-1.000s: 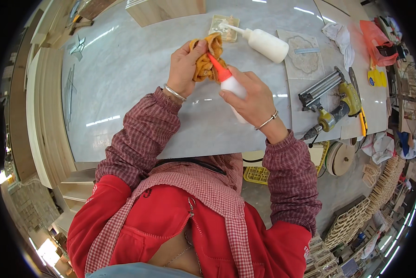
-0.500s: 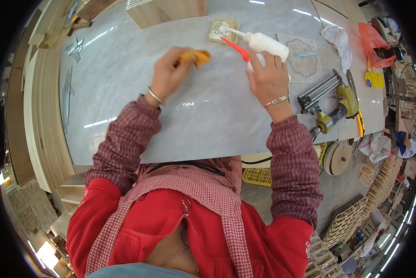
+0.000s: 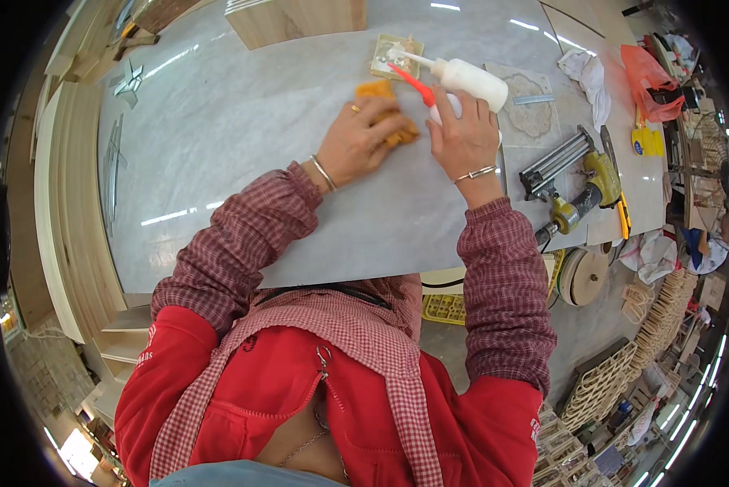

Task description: Apply glue and use a pneumatic nail gun to assemble wooden boards into a product.

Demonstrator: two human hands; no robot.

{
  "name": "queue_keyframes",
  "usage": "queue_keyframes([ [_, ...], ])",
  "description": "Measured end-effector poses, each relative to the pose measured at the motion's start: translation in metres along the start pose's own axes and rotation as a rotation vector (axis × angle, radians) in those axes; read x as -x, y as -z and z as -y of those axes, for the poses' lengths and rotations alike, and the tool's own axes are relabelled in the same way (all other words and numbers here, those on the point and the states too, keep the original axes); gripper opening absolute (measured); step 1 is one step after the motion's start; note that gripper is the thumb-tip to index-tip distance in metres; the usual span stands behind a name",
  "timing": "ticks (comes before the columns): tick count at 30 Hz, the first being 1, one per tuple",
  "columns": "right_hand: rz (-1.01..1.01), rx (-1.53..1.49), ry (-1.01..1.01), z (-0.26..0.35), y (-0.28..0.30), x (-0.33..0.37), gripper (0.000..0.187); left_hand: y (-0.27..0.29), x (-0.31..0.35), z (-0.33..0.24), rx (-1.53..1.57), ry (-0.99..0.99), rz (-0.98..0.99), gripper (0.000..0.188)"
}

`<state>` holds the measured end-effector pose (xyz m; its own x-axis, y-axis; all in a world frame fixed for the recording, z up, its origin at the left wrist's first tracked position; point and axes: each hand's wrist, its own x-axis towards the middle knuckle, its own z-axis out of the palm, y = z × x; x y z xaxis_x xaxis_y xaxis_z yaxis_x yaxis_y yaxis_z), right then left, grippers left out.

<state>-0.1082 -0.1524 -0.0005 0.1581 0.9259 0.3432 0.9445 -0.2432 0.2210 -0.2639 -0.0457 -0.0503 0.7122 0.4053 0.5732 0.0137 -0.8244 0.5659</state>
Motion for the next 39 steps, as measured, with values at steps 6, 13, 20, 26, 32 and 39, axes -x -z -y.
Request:
queue_keyframes([
  [6, -0.064, 0.011, -0.012, 0.002, 0.001, -0.005, 0.049, -0.001, 0.007, -0.022, -0.051, -0.039, 0.086, 0.035],
  [13, -0.156, -0.051, -0.077, -0.002, 0.020, 0.015, 0.045, 0.000, 0.011, -0.005, -0.139, 0.012, -0.036, 0.034],
  [20, -0.148, -0.139, -0.213, 0.000, 0.069, 0.082, 0.040, 0.001, -0.009, 0.040, -0.208, 0.054, -0.034, 0.034],
  [26, -0.176, -0.215, -0.330, 0.010, 0.082, 0.120, 0.038, 0.018, -0.011, 0.052, -0.489, 0.056, -0.110, 0.030],
  [32, -0.176, -0.357, -0.367, 0.014, 0.077, 0.133, 0.037, -0.011, 0.000, 0.020, -0.265, 0.098, -0.199, 0.028],
  [39, -0.166, -0.462, -0.349, 0.019, 0.070, 0.125, 0.037, -0.051, -0.016, -0.010, -0.104, 0.053, -0.148, 0.032],
])
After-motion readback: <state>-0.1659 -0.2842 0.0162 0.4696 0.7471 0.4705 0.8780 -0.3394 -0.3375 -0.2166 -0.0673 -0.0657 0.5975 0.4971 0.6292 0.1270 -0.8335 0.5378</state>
